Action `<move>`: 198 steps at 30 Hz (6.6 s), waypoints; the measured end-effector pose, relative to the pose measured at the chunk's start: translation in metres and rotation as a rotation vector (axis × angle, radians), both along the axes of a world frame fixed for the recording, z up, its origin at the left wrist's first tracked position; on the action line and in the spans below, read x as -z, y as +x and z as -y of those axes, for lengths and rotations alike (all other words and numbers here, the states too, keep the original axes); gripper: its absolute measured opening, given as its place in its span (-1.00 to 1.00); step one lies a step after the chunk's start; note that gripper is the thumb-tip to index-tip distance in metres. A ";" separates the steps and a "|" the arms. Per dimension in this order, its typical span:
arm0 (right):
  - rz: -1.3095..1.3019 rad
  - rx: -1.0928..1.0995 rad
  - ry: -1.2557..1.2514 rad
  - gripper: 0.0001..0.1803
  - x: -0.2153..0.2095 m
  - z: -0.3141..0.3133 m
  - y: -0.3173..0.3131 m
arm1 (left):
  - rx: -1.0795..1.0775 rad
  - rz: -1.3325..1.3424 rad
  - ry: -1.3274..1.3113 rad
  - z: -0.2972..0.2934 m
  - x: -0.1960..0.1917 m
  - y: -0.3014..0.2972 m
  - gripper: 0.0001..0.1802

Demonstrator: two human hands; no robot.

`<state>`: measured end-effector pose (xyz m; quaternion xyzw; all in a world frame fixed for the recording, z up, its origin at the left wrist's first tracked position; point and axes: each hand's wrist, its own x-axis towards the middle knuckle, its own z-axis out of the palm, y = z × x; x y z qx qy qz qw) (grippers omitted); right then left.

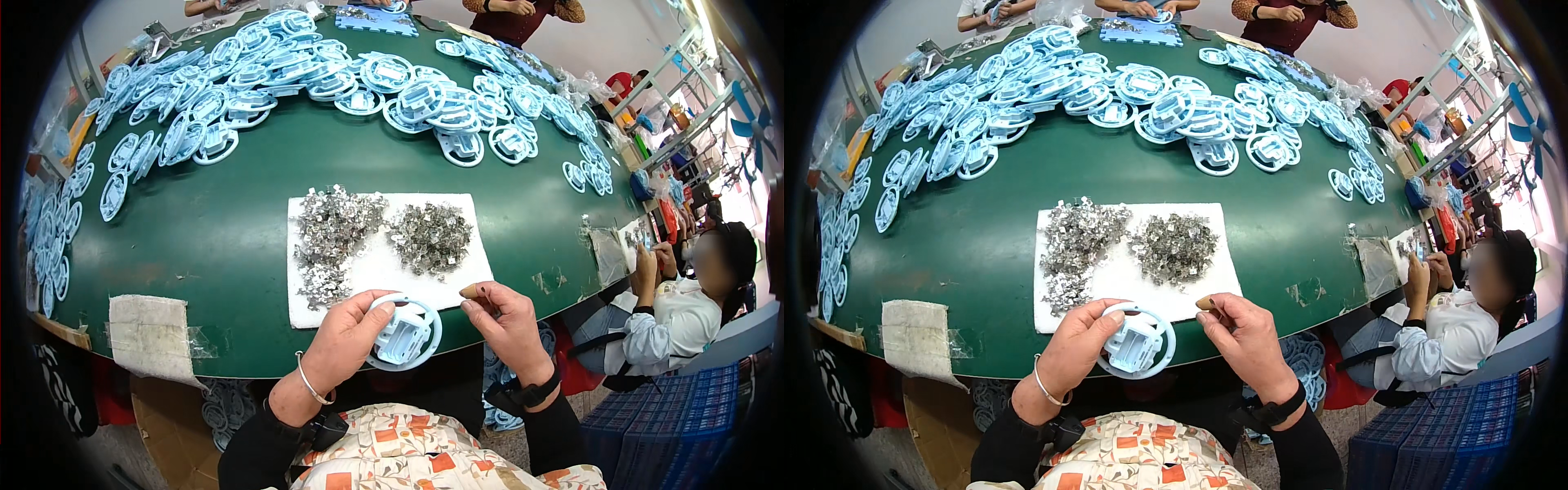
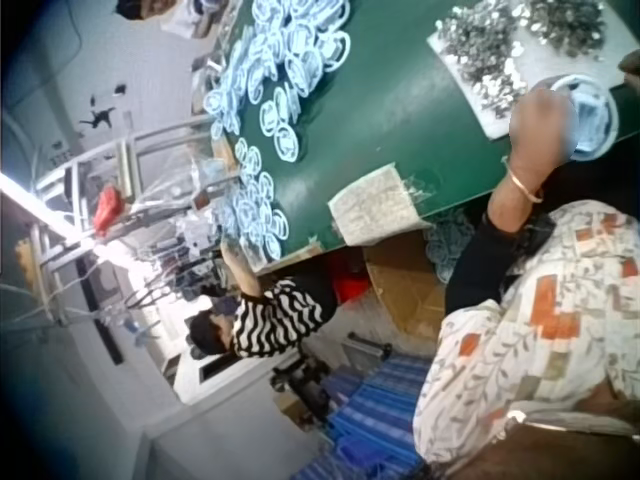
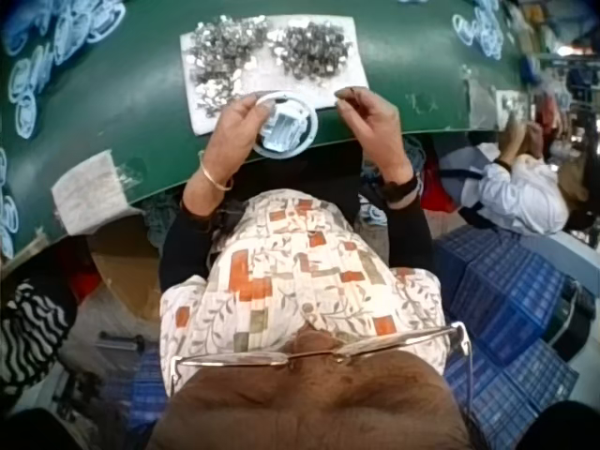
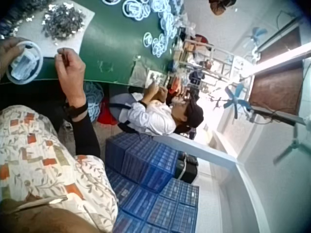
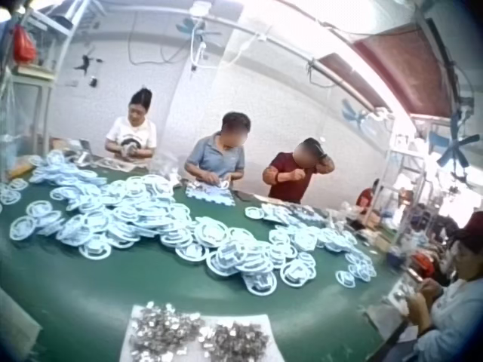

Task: The person assembles light blue face masks by inserting metal nose wires into the top edge of each mask. They pick up a mask, insert a wire, and place the finished mask on a growing pile on the table. Other workers perform the same task at the same table.

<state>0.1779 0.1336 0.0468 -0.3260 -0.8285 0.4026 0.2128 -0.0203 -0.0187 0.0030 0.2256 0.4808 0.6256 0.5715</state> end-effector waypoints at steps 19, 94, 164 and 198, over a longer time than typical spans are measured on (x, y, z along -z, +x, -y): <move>0.146 -0.179 0.516 -0.80 0.004 -0.020 -0.073 | 0.033 -0.024 0.017 0.000 0.010 0.000 -0.70; -0.433 -0.011 -0.559 -0.97 0.012 0.011 -0.003 | -0.452 0.273 0.341 -0.048 -0.015 0.015 -0.57; -0.003 -0.175 0.385 -0.84 -0.004 -0.007 -0.037 | -0.119 0.009 0.027 -0.026 0.004 0.018 -0.41; 0.075 -0.322 0.418 -0.84 -0.010 -0.006 -0.037 | -0.125 -0.103 0.050 -0.027 0.007 0.021 -0.83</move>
